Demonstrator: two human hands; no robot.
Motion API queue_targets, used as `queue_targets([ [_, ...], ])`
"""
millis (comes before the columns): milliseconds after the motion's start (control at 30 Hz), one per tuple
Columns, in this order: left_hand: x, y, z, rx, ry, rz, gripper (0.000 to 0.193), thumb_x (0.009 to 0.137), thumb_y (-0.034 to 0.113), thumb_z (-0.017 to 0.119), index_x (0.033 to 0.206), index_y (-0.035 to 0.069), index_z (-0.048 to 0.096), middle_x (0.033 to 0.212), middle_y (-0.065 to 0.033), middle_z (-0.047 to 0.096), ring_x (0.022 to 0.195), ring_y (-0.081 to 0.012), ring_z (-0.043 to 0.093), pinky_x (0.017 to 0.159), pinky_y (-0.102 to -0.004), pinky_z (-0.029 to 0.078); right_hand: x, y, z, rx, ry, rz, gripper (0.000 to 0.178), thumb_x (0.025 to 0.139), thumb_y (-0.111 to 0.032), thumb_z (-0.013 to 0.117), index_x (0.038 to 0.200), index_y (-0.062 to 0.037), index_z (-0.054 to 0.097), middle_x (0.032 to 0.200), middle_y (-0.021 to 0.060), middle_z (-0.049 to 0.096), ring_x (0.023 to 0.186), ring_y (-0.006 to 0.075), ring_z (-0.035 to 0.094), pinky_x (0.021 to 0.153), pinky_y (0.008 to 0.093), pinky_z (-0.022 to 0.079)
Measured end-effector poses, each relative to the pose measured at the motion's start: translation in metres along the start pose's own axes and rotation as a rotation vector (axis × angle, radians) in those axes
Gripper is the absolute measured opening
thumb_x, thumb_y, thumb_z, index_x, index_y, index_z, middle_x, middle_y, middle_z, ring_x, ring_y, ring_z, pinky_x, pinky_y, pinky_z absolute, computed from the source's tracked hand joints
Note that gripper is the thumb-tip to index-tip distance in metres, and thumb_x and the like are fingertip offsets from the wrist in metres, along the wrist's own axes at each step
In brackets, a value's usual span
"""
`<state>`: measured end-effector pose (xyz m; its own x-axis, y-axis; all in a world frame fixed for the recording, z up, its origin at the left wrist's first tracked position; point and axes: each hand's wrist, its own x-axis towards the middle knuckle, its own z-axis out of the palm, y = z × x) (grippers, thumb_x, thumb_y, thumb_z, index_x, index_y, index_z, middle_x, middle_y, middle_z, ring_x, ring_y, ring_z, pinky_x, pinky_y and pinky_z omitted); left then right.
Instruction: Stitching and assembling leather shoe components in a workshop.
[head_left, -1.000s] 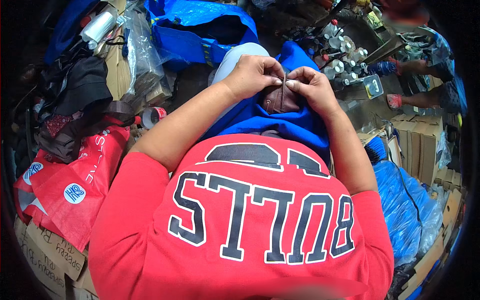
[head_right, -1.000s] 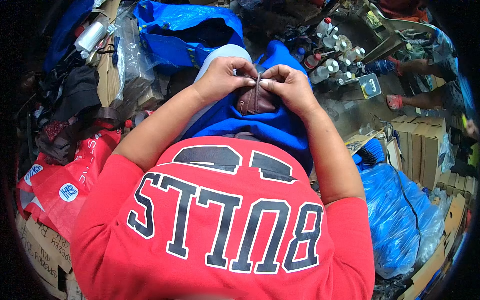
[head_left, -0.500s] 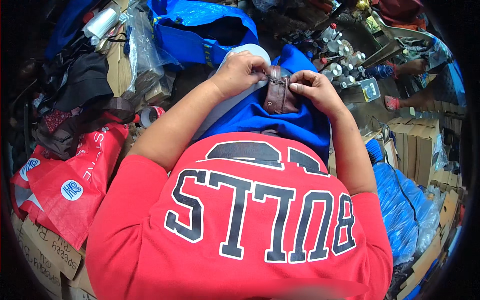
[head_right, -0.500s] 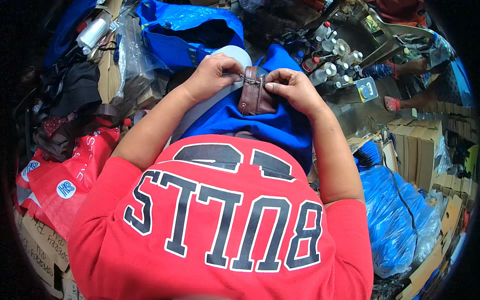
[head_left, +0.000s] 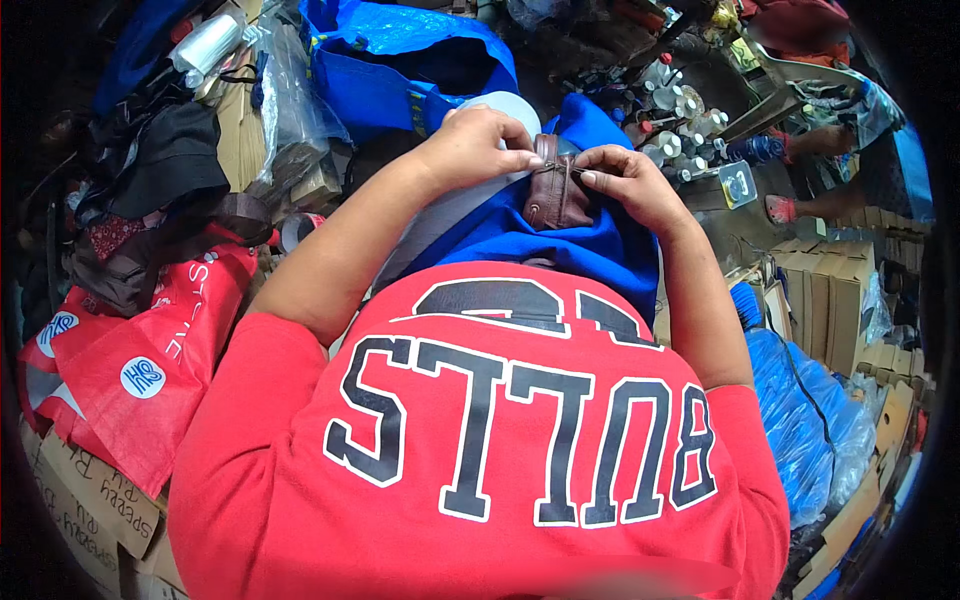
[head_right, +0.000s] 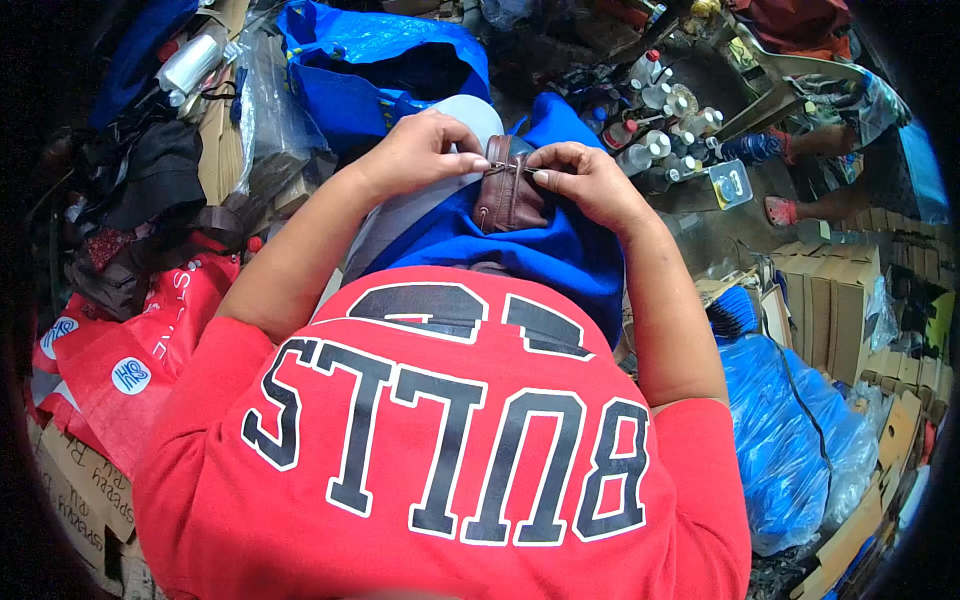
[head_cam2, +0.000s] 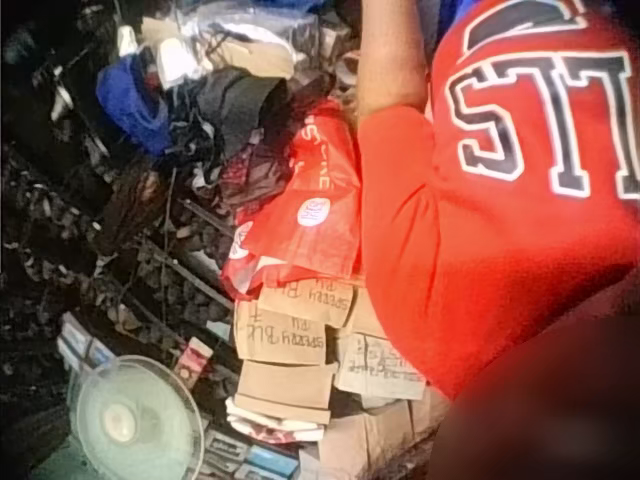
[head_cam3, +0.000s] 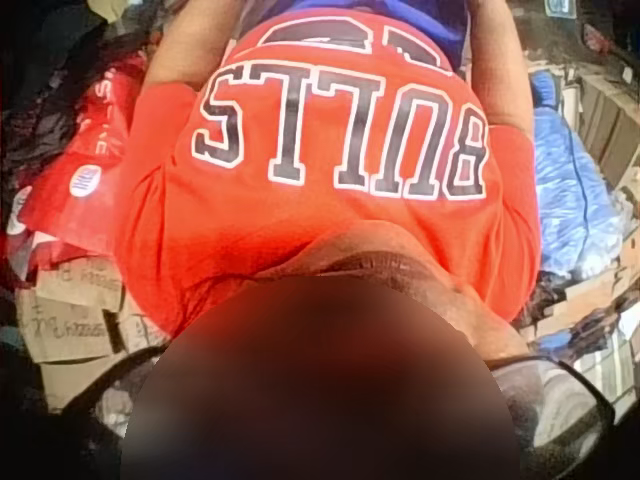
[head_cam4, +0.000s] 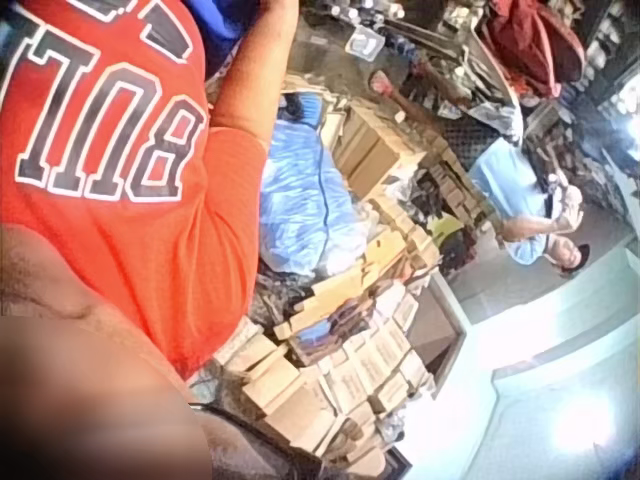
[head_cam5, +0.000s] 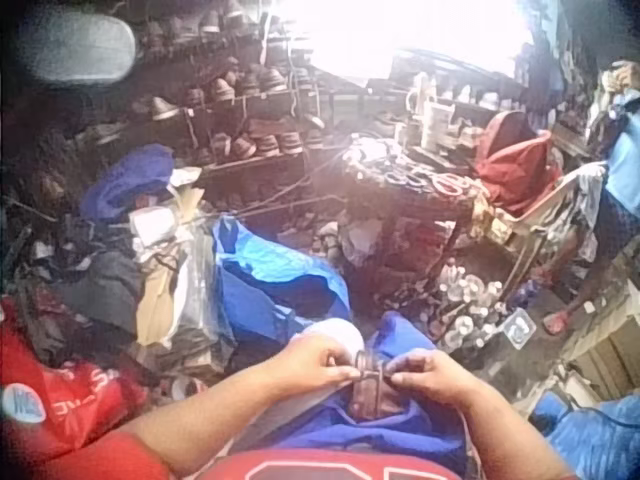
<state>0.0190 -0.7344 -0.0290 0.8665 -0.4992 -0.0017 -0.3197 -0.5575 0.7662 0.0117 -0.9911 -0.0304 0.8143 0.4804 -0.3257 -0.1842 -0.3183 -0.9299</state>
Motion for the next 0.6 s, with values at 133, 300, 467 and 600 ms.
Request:
queue_targets([
  [133,0.002,0.005,0.002,0.078,-0.088,-0.013,0.019,0.079,0.022,0.070,0.083,0.004,0.066,0.079,-0.0114,0.064,0.076,-0.0220,0.060,0.067,-0.0328,0.045,-0.002,-0.001,0.000,0.056,-0.009,0.006,0.021,0.086,-0.010,0.064,0.105,-0.0009,0.064,0.097,0.0010,0.064,0.089,0.0087,0.057,0.083,0.0238,0.046],
  [300,-0.009,0.003,-0.012,0.324,-0.106,0.092,0.014,0.084,0.021,0.063,0.091,0.009,0.062,0.088,-0.0093,0.062,0.090,-0.0267,0.055,0.079,-0.0393,0.040,0.002,0.001,0.000,0.055,-0.046,-0.022,0.022,0.087,-0.007,0.063,0.107,-0.0007,0.064,0.099,0.0021,0.065,0.091,0.0088,0.058,0.085,0.0243,0.046],
  [467,-0.013,0.008,-0.024,0.439,-0.220,0.047,0.018,0.083,0.018,0.064,0.099,0.011,0.060,0.094,-0.0061,0.060,0.093,-0.0256,0.053,0.082,-0.0393,0.040,0.002,0.002,0.001,0.072,-0.042,-0.030,0.023,0.086,-0.008,0.065,0.107,-0.0012,0.063,0.099,0.0007,0.063,0.090,0.0074,0.056,0.084,0.0229,0.045],
  [600,-0.009,0.017,-0.013,0.159,0.175,0.159,0.019,0.078,0.014,0.069,0.096,0.010,0.064,0.089,-0.0047,0.063,0.088,-0.0233,0.056,0.078,-0.0349,0.044,-0.004,0.003,0.004,0.084,0.021,-0.001,0.022,0.084,-0.009,0.066,0.105,-0.0023,0.065,0.098,0.0005,0.063,0.089,0.0078,0.056,0.083,0.0224,0.045],
])
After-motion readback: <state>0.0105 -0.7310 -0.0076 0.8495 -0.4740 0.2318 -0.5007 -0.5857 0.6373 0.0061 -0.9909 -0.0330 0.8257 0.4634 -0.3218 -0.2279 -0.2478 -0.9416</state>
